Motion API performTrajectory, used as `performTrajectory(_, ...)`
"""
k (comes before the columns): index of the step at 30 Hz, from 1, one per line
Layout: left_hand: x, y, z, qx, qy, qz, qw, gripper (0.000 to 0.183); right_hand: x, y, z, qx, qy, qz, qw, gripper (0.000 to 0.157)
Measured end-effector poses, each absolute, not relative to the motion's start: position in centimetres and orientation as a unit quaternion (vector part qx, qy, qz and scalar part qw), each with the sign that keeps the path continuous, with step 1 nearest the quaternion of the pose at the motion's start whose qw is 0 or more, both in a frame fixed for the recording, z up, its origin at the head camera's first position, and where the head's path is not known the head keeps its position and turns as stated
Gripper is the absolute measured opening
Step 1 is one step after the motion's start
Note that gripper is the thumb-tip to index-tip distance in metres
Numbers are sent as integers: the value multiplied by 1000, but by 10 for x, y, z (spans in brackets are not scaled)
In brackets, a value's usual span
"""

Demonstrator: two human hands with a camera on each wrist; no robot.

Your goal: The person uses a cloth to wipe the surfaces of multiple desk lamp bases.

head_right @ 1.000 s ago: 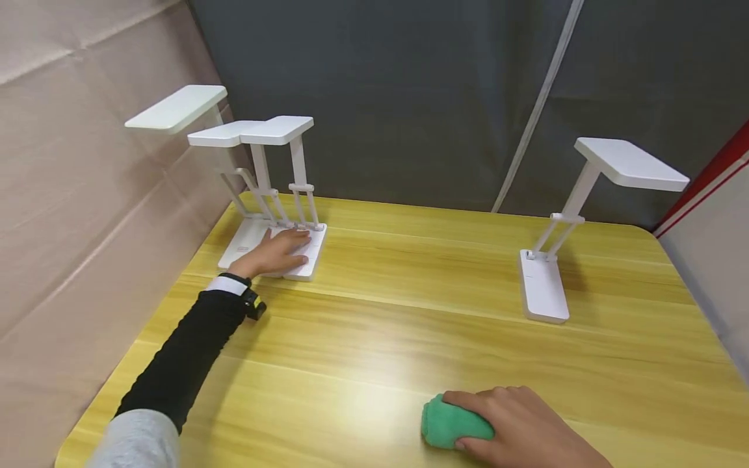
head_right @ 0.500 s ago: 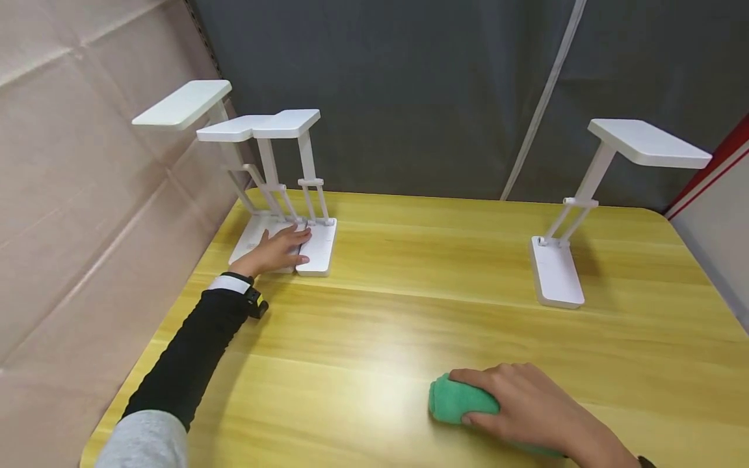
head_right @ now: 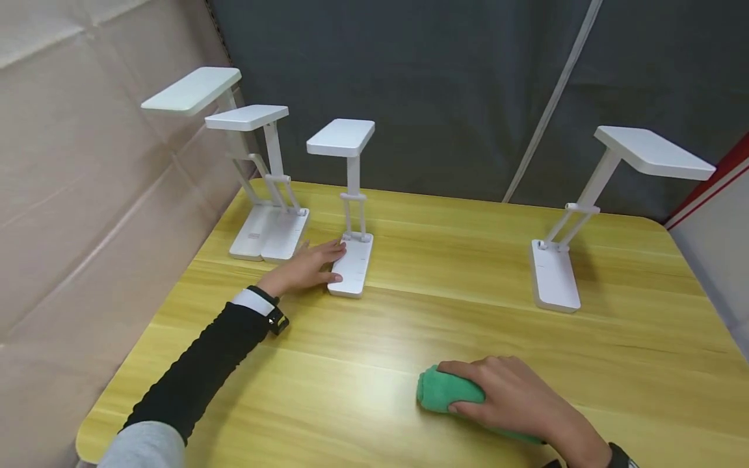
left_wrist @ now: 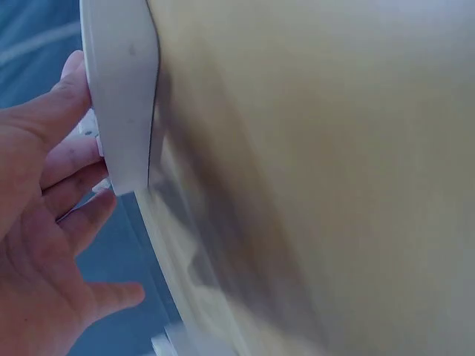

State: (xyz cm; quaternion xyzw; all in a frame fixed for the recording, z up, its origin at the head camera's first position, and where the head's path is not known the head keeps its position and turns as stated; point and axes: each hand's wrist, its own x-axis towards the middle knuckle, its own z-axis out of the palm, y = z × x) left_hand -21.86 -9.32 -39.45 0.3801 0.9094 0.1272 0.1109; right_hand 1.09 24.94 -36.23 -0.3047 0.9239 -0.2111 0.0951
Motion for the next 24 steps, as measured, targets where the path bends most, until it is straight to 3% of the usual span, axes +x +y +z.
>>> performTrajectory(9, -180, -47, -395, 447, 879, 127, 102, 66, 12, 249, -365, -290, 926, -215, 108, 45)
performTrajectory(17, -150, -24, -396, 515, 851, 105, 4, 65, 16, 247, -366, -277, 932, -210, 107, 46)
performTrajectory(24, -123, -22, -398, 514, 855, 59, -39, 67, 5, 240, -358, -253, 945, -185, 97, 49)
